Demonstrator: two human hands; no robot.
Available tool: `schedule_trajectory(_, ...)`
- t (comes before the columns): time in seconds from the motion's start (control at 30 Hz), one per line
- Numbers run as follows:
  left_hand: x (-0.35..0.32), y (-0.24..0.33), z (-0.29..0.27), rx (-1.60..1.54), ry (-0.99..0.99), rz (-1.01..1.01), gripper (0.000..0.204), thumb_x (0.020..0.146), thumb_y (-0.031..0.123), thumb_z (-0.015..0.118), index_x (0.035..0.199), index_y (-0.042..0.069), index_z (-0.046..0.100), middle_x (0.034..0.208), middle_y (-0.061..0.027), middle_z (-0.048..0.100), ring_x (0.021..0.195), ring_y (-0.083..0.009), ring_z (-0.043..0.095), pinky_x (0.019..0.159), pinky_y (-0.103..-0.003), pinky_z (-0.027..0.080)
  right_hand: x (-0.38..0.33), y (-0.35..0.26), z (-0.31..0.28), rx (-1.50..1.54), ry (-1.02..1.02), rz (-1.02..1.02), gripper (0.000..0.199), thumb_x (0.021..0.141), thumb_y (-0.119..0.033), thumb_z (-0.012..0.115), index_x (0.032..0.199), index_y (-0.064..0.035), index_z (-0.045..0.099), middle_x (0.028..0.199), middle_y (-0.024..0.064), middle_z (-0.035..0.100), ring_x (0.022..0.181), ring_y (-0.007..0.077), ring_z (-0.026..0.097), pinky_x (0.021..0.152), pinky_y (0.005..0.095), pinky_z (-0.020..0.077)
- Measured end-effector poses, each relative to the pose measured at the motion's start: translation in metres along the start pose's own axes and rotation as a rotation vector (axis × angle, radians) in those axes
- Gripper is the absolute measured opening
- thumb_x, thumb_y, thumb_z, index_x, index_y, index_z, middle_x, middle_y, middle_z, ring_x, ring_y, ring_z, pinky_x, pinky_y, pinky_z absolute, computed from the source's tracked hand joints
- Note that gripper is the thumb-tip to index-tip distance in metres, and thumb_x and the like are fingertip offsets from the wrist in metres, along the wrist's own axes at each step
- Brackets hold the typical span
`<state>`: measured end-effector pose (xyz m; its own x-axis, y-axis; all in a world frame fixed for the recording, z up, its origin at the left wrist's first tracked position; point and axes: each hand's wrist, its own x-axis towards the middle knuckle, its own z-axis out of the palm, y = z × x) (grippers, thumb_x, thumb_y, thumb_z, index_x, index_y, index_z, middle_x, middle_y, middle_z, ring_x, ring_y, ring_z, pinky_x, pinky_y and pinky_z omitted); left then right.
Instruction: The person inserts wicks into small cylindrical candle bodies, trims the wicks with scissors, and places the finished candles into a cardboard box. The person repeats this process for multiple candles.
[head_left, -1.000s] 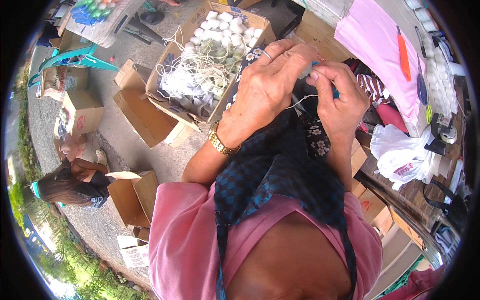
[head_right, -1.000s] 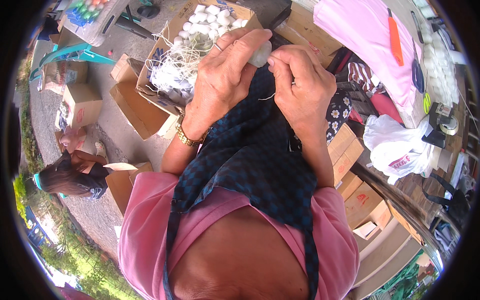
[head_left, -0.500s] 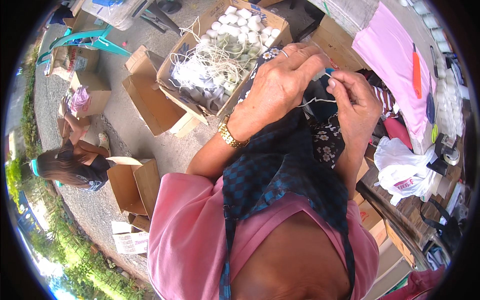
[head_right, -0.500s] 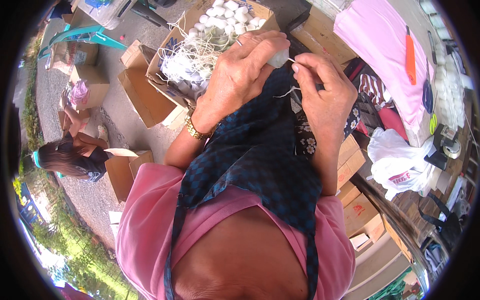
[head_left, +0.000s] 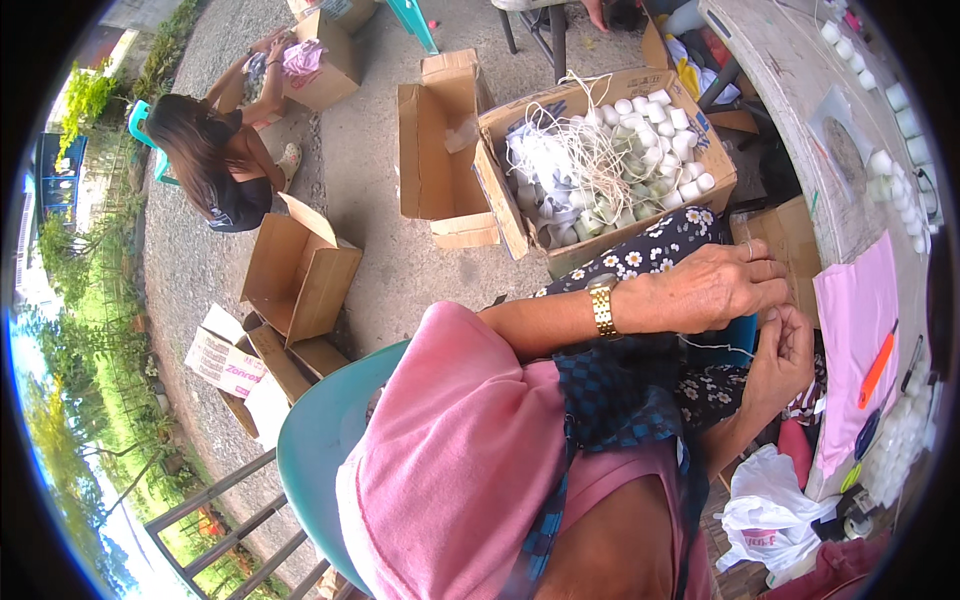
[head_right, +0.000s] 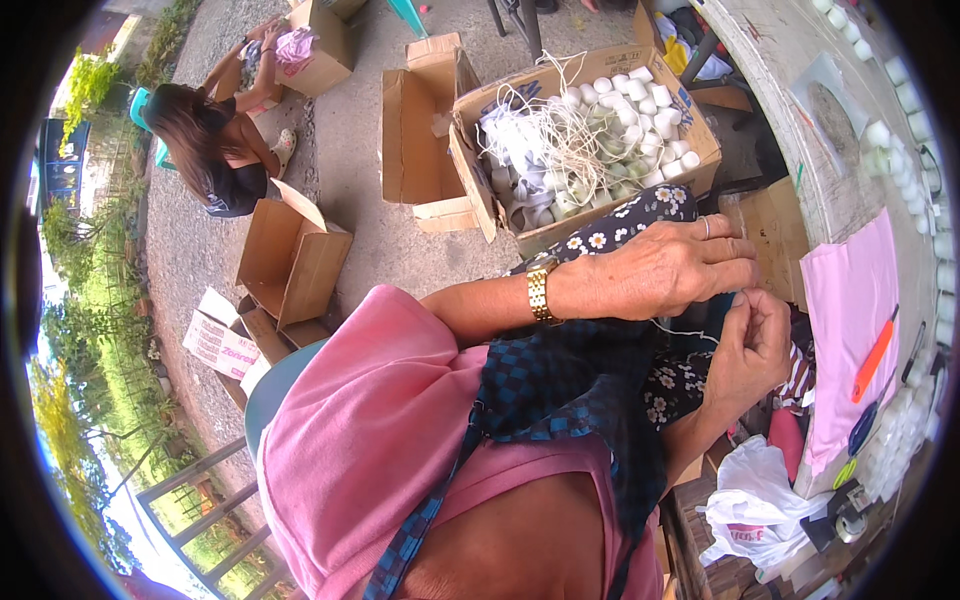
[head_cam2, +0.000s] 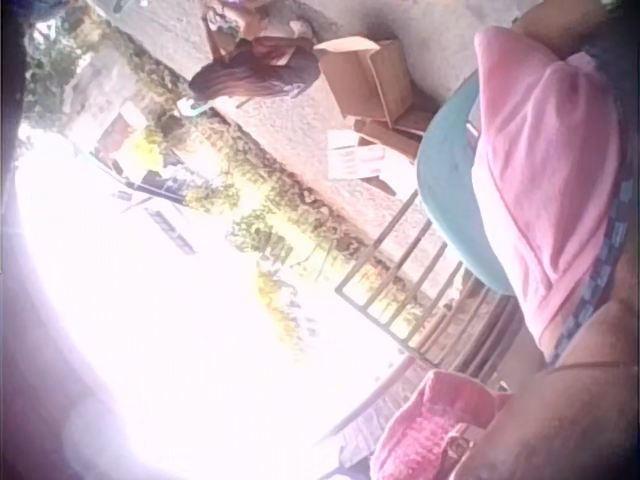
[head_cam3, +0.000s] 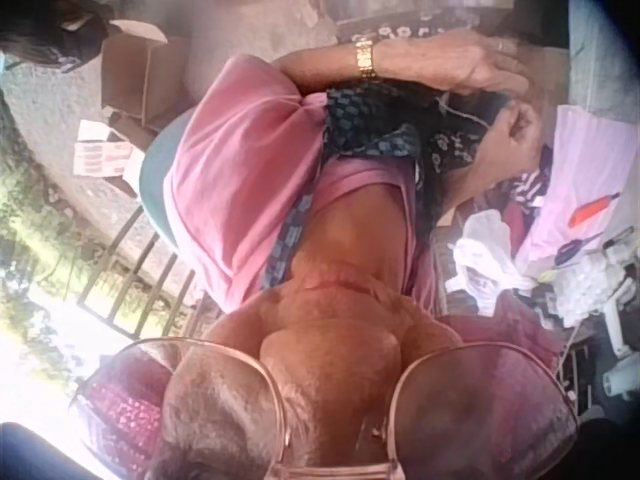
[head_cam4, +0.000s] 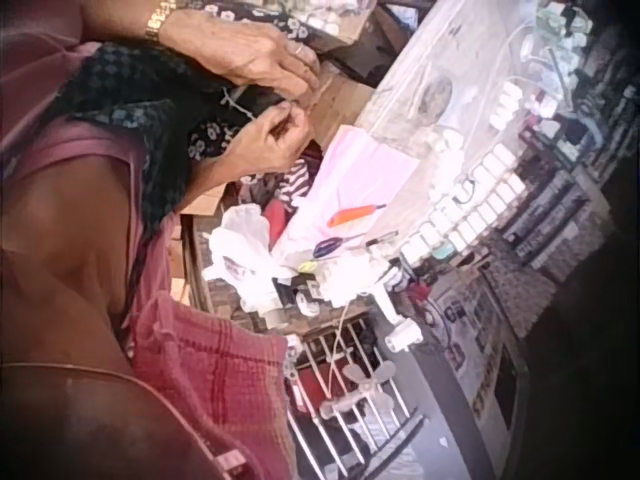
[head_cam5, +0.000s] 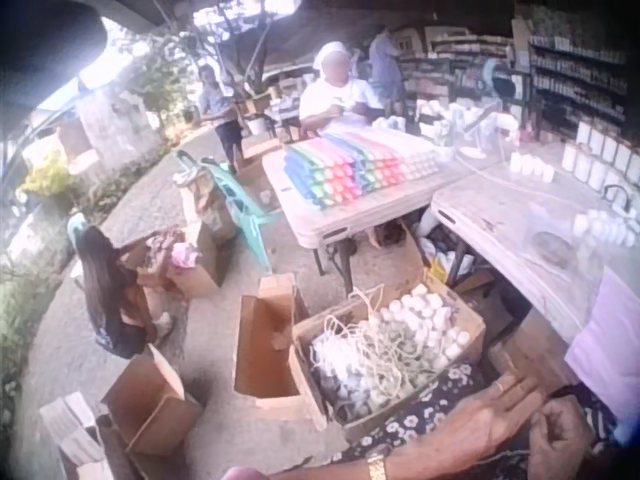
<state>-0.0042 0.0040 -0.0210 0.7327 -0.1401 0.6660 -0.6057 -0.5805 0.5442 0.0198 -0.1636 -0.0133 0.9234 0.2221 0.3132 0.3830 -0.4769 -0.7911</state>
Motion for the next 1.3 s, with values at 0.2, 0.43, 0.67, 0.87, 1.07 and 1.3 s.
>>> schedule_trajectory(0.2, -0.001, -0.007, 0.000, 0.034, 0.014, 0.060, 0.031, 0.072, 0.004, 0.062, 0.102, 0.003, 0.055, 0.108, -0.0126, 0.058, 0.097, -0.0310, 0.054, 0.084, -0.038, 0.048, -0.005, -0.005, -0.016, 0.084, -0.064, 0.090, 0.005, 0.089, 0.004, 0.056, 0.093, 0.0033, 0.059, 0.084, 0.0026, 0.057, 0.075, 0.0083, 0.053, 0.068, 0.0213, 0.0435)
schedule_trajectory(0.43, 0.000, 0.000, -0.009, -0.261, -0.018, 0.000, 0.041, 0.069, 0.000, 0.067, 0.109, 0.000, 0.057, 0.113, -0.0145, 0.053, 0.099, -0.0338, 0.053, 0.088, -0.041, 0.044, -0.004, 0.002, -0.021, 0.097, -0.082, 0.024, 0.003, 0.093, 0.000, 0.053, 0.093, 0.0020, 0.054, 0.082, 0.0023, 0.055, 0.074, 0.0084, 0.051, 0.067, 0.0216, 0.0421)
schedule_trajectory(0.67, 0.002, 0.002, -0.009, -0.298, -0.040, 0.022, 0.046, 0.067, 0.000, 0.070, 0.112, -0.001, 0.058, 0.114, -0.0145, 0.054, 0.102, -0.0338, 0.052, 0.087, -0.040, 0.045, -0.005, 0.007, -0.023, 0.076, -0.097, 0.026, 0.005, 0.094, -0.002, 0.051, 0.092, 0.0021, 0.052, 0.082, 0.0026, 0.052, 0.075, 0.0098, 0.049, 0.068, 0.0228, 0.0410)
schedule_trajectory(0.87, 0.005, 0.004, -0.009, -0.310, -0.082, 0.028, 0.047, 0.068, 0.001, 0.070, 0.114, -0.001, 0.058, 0.114, -0.0147, 0.055, 0.101, -0.0341, 0.053, 0.087, -0.041, 0.045, -0.008, 0.004, -0.022, 0.021, -0.101, 0.001, 0.006, 0.093, -0.004, 0.052, 0.090, 0.0015, 0.052, 0.082, 0.0024, 0.051, 0.076, 0.0102, 0.048, 0.068, 0.0234, 0.0407)
schedule_trajectory(1.07, 0.005, 0.000, -0.004, -0.350, -0.090, -0.019, 0.047, 0.072, 0.006, 0.070, 0.117, 0.003, 0.058, 0.116, -0.0154, 0.056, 0.108, -0.0334, 0.052, 0.092, -0.040, 0.045, -0.011, -0.001, -0.018, 0.189, -0.030, 0.085, 0.007, 0.090, 0.000, 0.055, 0.097, 0.0015, 0.057, 0.086, 0.0020, 0.055, 0.077, 0.0090, 0.050, 0.070, 0.0223, 0.0417)
schedule_trajectory(1.3, 0.013, 0.010, -0.020, -0.409, -0.148, -0.251, 0.048, 0.072, 0.003, 0.074, 0.118, 0.007, 0.060, 0.113, -0.0093, 0.063, 0.102, -0.0212, 0.060, 0.088, -0.031, 0.047, -0.002, -0.019, -0.020, 0.064, 0.067, -0.131, 0.014, 0.076, 0.004, 0.067, 0.088, -0.0027, 0.064, 0.078, 0.0040, 0.058, 0.063, 0.0108, 0.054, 0.054, 0.0221, 0.0419)
